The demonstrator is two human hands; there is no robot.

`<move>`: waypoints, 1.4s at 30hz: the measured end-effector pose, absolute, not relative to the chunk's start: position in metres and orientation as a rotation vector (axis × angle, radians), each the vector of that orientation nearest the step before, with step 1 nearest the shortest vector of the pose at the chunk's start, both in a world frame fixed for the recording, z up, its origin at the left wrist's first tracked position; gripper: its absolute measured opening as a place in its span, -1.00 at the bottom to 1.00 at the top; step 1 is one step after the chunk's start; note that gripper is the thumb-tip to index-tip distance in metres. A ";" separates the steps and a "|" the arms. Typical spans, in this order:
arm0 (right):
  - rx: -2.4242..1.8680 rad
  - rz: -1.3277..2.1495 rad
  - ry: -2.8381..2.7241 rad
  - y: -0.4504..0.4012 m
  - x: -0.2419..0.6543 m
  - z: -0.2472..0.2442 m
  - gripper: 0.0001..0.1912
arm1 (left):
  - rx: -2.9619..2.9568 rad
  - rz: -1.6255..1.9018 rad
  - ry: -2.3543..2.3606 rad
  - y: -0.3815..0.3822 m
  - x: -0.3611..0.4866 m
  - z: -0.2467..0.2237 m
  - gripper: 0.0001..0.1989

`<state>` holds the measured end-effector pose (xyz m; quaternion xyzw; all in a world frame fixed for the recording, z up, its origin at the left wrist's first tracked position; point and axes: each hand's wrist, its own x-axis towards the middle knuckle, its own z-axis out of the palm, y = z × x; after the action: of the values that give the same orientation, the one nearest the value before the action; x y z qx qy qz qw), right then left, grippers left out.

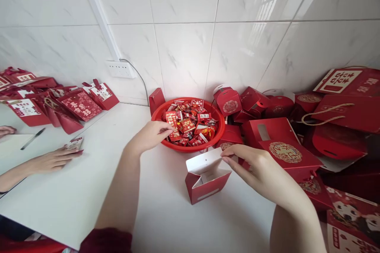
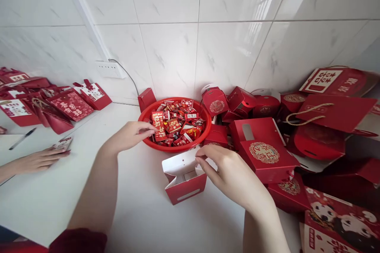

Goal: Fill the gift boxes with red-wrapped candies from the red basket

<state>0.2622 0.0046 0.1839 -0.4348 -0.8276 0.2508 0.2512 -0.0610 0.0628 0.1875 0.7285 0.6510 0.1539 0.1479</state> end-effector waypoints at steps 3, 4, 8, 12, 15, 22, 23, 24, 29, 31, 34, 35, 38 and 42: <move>-1.178 0.705 -2.257 0.006 0.262 0.184 -0.80 | 1.923 0.469 2.357 0.096 -0.049 0.160 -0.66; -1.181 0.708 -2.257 0.008 0.261 0.183 -0.79 | 1.863 0.481 2.456 0.106 -0.050 0.151 -0.61; -1.198 0.693 -2.240 0.015 0.261 0.182 -0.77 | 1.799 0.412 2.463 0.130 -0.059 0.129 -0.51; -1.226 0.655 -2.234 0.023 0.261 0.181 -0.76 | 1.837 0.423 2.345 0.134 -0.061 0.126 -0.57; -1.238 0.602 -2.229 0.026 0.261 0.181 -0.75 | 1.813 0.466 2.322 0.131 -0.062 0.135 -0.65; -1.274 0.515 -2.232 0.025 0.265 0.181 -0.74 | 1.590 1.123 2.352 0.116 -0.067 0.159 -0.57; -1.277 0.507 -2.233 0.025 0.265 0.181 -0.74 | 1.570 1.161 2.253 0.114 -0.065 0.159 -0.56; -1.278 0.498 -2.234 0.025 0.265 0.181 -0.74 | 1.571 1.171 2.097 0.113 -0.064 0.159 -0.56; -1.283 0.465 -2.239 0.026 0.264 0.178 -0.76 | 1.828 0.978 1.795 0.118 -0.063 0.150 -0.43; -1.283 0.465 -2.246 0.027 0.264 0.177 -0.76 | 1.917 0.793 2.034 0.125 -0.066 0.141 -0.59; -1.288 0.474 -2.252 0.027 0.263 0.177 -0.76 | 1.933 0.514 2.169 0.134 -0.068 0.128 -0.73; -1.290 0.478 -2.254 0.027 0.263 0.177 -0.76 | 1.933 0.437 2.185 0.137 -0.068 0.124 -0.67; -1.291 0.489 -2.260 0.027 0.263 0.177 -0.76 | 1.930 0.263 2.200 0.139 -0.066 0.119 -0.54; -1.301 0.486 -2.260 0.028 0.263 0.177 -0.76 | 1.935 0.178 2.179 0.135 -0.068 0.126 -0.59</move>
<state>0.2635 0.0280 0.1771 -0.4760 -0.8266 0.1777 0.2421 -0.0677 0.1351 0.1262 0.6588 0.7417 0.0606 0.1106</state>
